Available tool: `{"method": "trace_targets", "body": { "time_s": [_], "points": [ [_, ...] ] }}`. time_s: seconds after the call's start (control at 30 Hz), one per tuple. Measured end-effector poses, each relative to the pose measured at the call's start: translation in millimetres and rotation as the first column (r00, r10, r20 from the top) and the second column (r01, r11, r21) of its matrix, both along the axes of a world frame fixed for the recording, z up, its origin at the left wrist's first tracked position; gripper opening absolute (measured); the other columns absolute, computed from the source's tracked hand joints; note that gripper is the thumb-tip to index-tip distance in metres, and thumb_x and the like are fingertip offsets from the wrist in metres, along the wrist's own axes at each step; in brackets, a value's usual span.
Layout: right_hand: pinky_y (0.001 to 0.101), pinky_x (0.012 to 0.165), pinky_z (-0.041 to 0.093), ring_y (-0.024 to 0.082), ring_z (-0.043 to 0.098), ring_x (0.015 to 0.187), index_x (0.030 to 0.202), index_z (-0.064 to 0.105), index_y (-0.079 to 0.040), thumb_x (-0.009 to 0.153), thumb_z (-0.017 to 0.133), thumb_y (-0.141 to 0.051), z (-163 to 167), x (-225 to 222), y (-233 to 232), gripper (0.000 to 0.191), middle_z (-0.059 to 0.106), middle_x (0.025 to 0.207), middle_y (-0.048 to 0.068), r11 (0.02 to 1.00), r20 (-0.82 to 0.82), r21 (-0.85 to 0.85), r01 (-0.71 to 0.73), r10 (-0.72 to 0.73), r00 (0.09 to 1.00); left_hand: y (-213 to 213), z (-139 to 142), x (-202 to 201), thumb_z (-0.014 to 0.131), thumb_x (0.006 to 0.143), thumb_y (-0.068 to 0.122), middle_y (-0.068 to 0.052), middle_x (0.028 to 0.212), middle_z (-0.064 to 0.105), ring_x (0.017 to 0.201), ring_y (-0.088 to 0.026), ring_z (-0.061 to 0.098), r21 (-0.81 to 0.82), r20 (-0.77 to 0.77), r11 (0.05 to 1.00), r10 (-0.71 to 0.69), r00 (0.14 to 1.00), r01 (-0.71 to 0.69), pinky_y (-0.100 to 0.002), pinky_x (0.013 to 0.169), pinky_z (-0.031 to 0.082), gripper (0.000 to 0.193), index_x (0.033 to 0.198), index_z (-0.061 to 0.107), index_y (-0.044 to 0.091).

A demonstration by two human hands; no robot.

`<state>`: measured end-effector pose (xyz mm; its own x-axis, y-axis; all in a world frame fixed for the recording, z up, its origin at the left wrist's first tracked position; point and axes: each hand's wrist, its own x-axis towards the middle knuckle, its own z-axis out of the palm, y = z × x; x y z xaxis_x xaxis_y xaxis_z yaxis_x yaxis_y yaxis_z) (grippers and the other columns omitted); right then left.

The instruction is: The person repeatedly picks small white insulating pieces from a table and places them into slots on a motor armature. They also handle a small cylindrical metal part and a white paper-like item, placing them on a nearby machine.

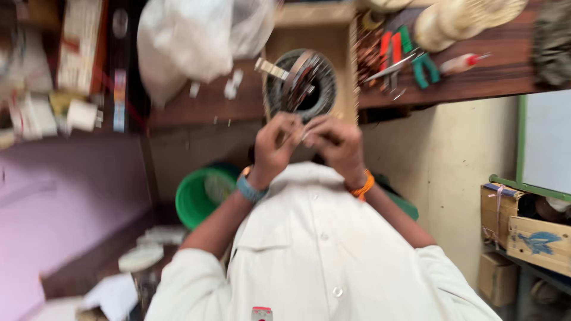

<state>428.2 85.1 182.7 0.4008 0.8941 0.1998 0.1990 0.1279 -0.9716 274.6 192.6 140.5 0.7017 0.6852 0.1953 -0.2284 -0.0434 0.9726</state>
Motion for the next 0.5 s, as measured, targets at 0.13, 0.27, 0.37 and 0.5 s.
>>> {"method": "trace_targets", "body": {
  "time_s": [0.13, 0.27, 0.37, 0.5],
  "points": [
    [0.0252, 0.080, 0.059, 0.010, 0.068, 0.091, 0.095, 0.068, 0.003, 0.095, 0.071, 0.006, -5, 6, 10, 0.004, 0.068, 0.108, 0.009, 0.996, -0.189, -0.074, 0.042, -0.055, 0.980, 1, -2, -2, 0.063, 0.108, 0.004, -0.009, 0.125, 0.059, 0.102, -0.012, 0.059, -0.018, -0.026, 0.985, 0.172, 0.985, -0.173, -0.028, 0.089, 0.052, 0.002, 0.108, 0.063, 0.002],
    [0.0254, 0.070, 0.058, 0.012, 0.068, 0.086, 0.092, 0.069, 0.005, 0.093, 0.078, 0.007, -4, 15, 35, 0.009, 0.071, 0.104, 0.011, 0.992, 0.244, -0.028, 0.120, -0.110, 0.963, 15, 9, 7, 0.072, 0.096, 0.001, -0.009, 0.119, 0.058, 0.098, -0.017, 0.062, 0.182, -0.132, 0.911, 0.396, 0.909, -0.370, -0.030, 0.088, 0.055, 0.026, 0.119, 0.061, 0.002],
    [0.0255, 0.069, 0.057, 0.011, 0.069, 0.084, 0.093, 0.069, 0.005, 0.093, 0.077, 0.008, -7, 15, 54, 0.009, 0.072, 0.103, 0.010, 0.993, 0.299, -0.016, 0.119, -0.109, 0.948, 19, 10, 22, 0.073, 0.090, -0.002, -0.013, 0.120, 0.058, 0.105, -0.026, 0.063, 0.378, -0.105, 0.844, 0.448, 0.888, -0.382, -0.035, 0.092, 0.054, 0.044, 0.131, 0.058, 0.001],
    [0.0248, 0.068, 0.058, 0.011, 0.069, 0.082, 0.093, 0.068, 0.005, 0.093, 0.077, 0.007, -12, 12, 73, 0.009, 0.071, 0.104, 0.010, 0.989, 0.271, -0.002, 0.146, -0.140, 0.952, 23, 8, 32, 0.071, 0.091, -0.003, -0.013, 0.116, 0.061, 0.105, -0.029, 0.066, 0.402, -0.131, 0.837, 0.453, 0.882, -0.371, -0.038, 0.089, 0.057, 0.039, 0.128, 0.061, 0.004]
  ]
}}
